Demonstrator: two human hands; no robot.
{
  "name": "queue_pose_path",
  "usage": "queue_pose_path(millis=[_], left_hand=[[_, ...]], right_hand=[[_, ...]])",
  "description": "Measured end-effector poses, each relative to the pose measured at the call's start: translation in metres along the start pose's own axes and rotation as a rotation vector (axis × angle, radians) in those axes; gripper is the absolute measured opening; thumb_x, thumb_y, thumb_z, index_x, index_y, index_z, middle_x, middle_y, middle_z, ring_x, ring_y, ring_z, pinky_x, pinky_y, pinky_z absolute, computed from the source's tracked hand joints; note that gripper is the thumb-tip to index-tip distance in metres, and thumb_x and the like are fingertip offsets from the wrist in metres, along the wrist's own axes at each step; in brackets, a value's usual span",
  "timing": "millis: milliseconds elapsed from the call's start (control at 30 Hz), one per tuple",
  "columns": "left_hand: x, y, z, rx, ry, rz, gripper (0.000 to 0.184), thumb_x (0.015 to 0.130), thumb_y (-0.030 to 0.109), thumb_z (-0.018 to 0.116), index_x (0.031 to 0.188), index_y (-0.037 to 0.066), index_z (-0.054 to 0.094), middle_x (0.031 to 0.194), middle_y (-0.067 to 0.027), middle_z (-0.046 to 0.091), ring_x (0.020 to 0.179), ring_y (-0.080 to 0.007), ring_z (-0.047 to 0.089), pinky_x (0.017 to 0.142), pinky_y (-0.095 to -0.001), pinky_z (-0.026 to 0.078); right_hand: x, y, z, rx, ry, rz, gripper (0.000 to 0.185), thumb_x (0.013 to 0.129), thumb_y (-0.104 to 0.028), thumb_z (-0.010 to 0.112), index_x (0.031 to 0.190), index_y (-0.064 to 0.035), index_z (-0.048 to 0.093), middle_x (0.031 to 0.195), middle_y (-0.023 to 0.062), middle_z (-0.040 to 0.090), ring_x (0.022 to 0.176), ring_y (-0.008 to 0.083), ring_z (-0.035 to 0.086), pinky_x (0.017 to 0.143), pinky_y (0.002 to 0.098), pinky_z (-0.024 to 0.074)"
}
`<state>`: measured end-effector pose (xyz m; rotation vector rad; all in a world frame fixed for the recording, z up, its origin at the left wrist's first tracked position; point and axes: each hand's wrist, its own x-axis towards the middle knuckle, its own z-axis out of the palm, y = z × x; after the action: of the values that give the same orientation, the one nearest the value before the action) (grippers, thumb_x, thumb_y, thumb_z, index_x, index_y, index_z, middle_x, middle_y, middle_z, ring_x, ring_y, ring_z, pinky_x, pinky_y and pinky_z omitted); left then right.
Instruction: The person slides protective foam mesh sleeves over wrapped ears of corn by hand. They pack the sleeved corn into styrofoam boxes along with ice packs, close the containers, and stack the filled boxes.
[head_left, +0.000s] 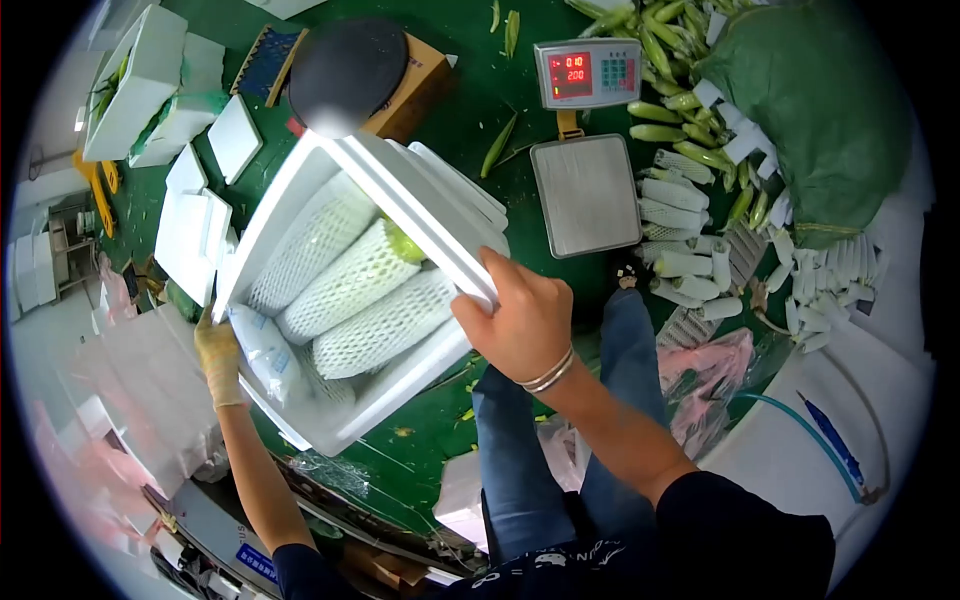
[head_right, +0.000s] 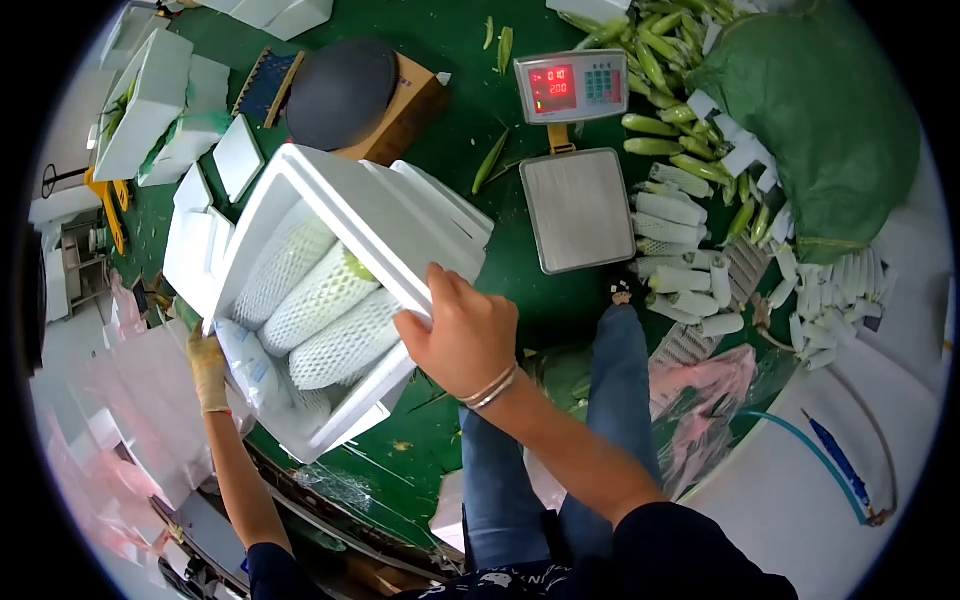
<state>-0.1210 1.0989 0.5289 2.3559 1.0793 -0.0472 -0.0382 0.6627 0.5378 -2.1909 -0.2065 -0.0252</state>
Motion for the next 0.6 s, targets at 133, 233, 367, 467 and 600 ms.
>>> queue_pose_path(millis=[133, 233, 367, 467, 600], left_hand=[[-0.011, 0.004, 0.003, -0.203, 0.038, -0.094, 0.046, 0.082, 0.004, 0.052, 0.127, -0.006, 0.045, 0.093, -0.0087, 0.063, 0.073, -0.0152, 0.057, 0.063, -0.0259, 0.048], [-0.077, 0.046, -0.004, -0.657, -0.166, -0.037, 0.045, 0.088, 0.007, 0.046, 0.133, 0.0, 0.041, 0.116, -0.0089, 0.056, 0.099, -0.0152, 0.054, 0.088, -0.0286, 0.044], [-0.155, -0.047, 0.016, -0.718, 0.29, -0.206, 0.051, 0.094, 0.033, 0.049, 0.133, 0.002, 0.041, 0.13, -0.0114, 0.049, 0.114, -0.0222, 0.051, 0.097, -0.037, 0.041], [-0.169, -0.081, 0.107, -0.901, 0.426, -0.353, 0.05, 0.094, 0.033, 0.048, 0.133, 0.002, 0.041, 0.129, -0.0115, 0.049, 0.114, -0.0223, 0.051, 0.097, -0.0369, 0.041], [-0.16, -0.127, 0.213, -1.017, 0.391, -0.388, 0.05, 0.094, 0.033, 0.048, 0.132, 0.002, 0.041, 0.128, -0.0115, 0.05, 0.113, -0.0224, 0.052, 0.096, -0.0367, 0.041]], right_hand=[[0.01, 0.017, -0.006, 0.134, -0.101, -0.014, 0.038, 0.074, -0.027, 0.067, 0.096, 0.0002, 0.053, 0.074, 0.0151, 0.061, 0.057, 0.033, 0.061, 0.049, 0.0379, 0.05], [-0.016, 0.046, -0.03, 0.566, -0.237, 0.232, 0.034, 0.082, -0.024, 0.064, 0.104, -0.001, 0.053, 0.08, 0.0116, 0.061, 0.06, 0.0247, 0.061, 0.053, 0.0323, 0.0493], [-0.044, 0.167, -0.021, 0.652, -0.155, 0.623, 0.034, 0.089, -0.022, 0.061, 0.114, -0.0016, 0.051, 0.09, 0.0094, 0.061, 0.069, 0.0141, 0.058, 0.06, 0.0263, 0.0475], [-0.054, 0.276, 0.05, 0.553, -0.064, 0.725, 0.037, 0.089, -0.026, 0.061, 0.114, -0.0011, 0.05, 0.093, 0.011, 0.061, 0.07, 0.0143, 0.057, 0.062, 0.0269, 0.0472], [-0.029, 0.342, 0.173, 0.697, -0.022, 0.603, 0.037, 0.09, -0.029, 0.06, 0.112, -0.0012, 0.05, 0.098, 0.0107, 0.059, 0.079, 0.0144, 0.056, 0.068, 0.0271, 0.0465]])
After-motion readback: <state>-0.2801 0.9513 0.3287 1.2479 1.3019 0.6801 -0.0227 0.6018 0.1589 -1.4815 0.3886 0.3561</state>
